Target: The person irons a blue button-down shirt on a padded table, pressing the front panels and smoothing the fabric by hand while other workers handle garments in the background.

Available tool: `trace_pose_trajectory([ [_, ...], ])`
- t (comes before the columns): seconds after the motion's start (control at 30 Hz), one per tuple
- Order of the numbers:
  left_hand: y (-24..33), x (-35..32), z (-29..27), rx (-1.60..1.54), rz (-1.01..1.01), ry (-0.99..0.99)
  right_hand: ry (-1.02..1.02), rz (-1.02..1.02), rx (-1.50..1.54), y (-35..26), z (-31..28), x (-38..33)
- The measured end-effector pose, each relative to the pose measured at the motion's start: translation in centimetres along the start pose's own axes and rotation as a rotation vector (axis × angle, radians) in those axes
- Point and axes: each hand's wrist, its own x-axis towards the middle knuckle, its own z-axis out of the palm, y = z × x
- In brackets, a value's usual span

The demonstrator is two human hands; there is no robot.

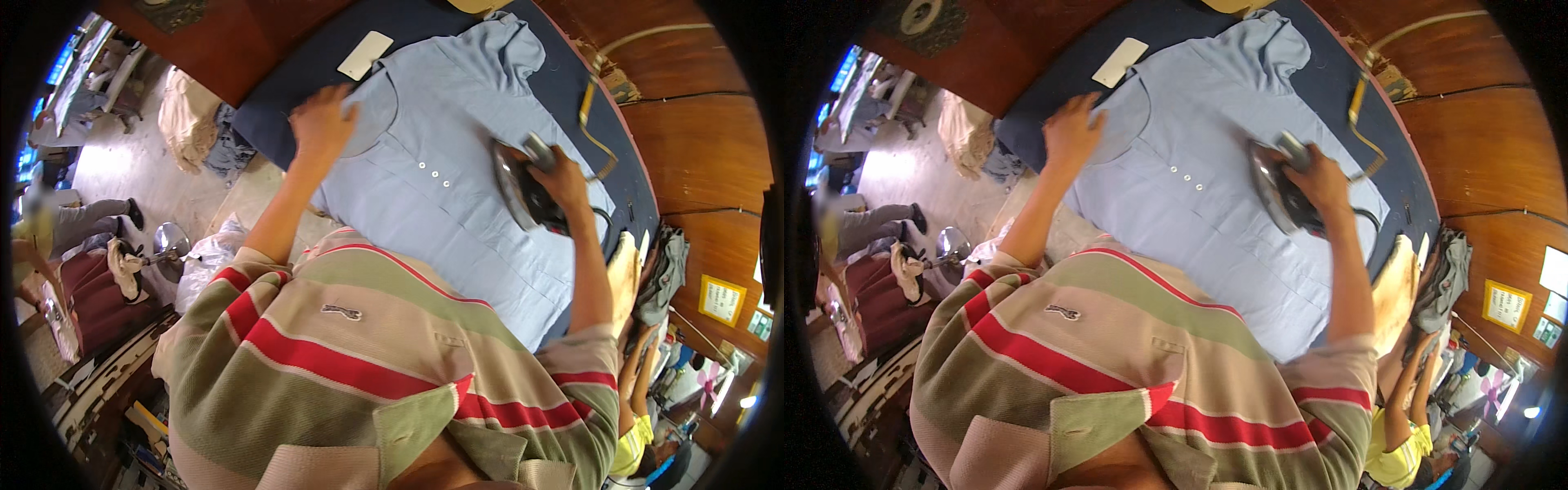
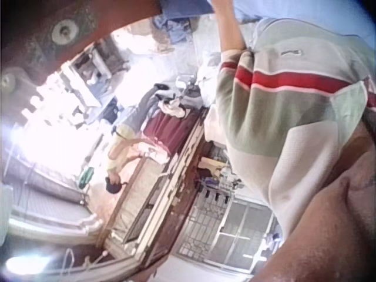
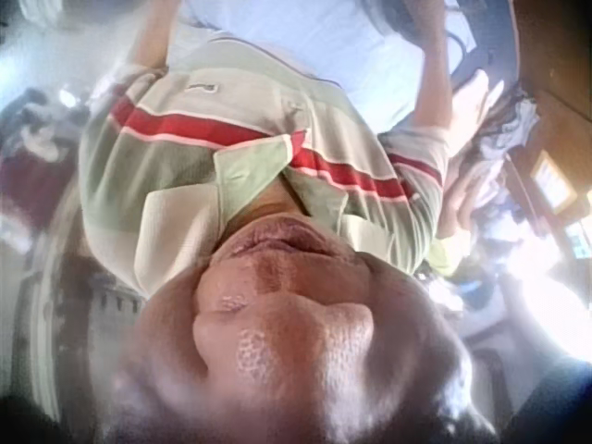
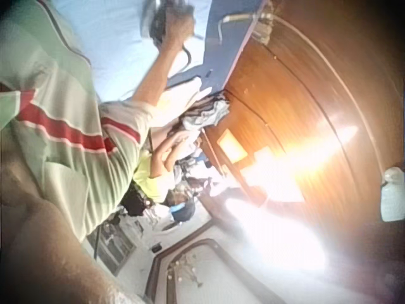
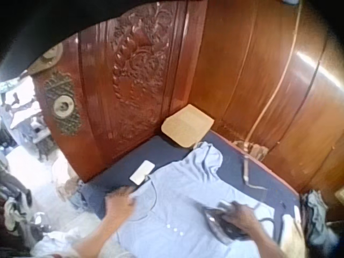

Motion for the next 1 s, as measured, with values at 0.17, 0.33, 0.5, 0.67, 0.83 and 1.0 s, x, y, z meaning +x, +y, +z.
trace_pose_trajectory([
  [0.17, -3.9, 0.5, 5.9, 0.126, -0.059, 0.154, 0.037, -0.117, 0.001, -9.5, 0.9, 7.2],
  [0.33, -3.6, 1.3, 5.5, 0.018, -0.119, -0.068, 0.100, -0.266, -0.012, -15.9, 1.8, 13.7],
  [0.5, -4.1, 2.0, 4.7, -0.265, -0.171, -0.039, 0.071, -0.297, 0.010, -17.2, 1.7, 16.0],
  [0.67, -4.8, 0.5, 3.3, -0.109, -0.200, -0.031, 0.061, -0.452, -0.016, -16.8, 2.3, 15.0],
  [0.83, -4.1, 2.3, 3.3, -0.100, -0.190, 0.188, 0.047, -0.358, 0.053, -18.3, 2.3, 16.1],
  [1.0, -3.6, 6.1, 5.4, 0.030, -0.165, 0.032, 0.057, -0.349, 0.030, -18.3, 1.5, 14.9],
])
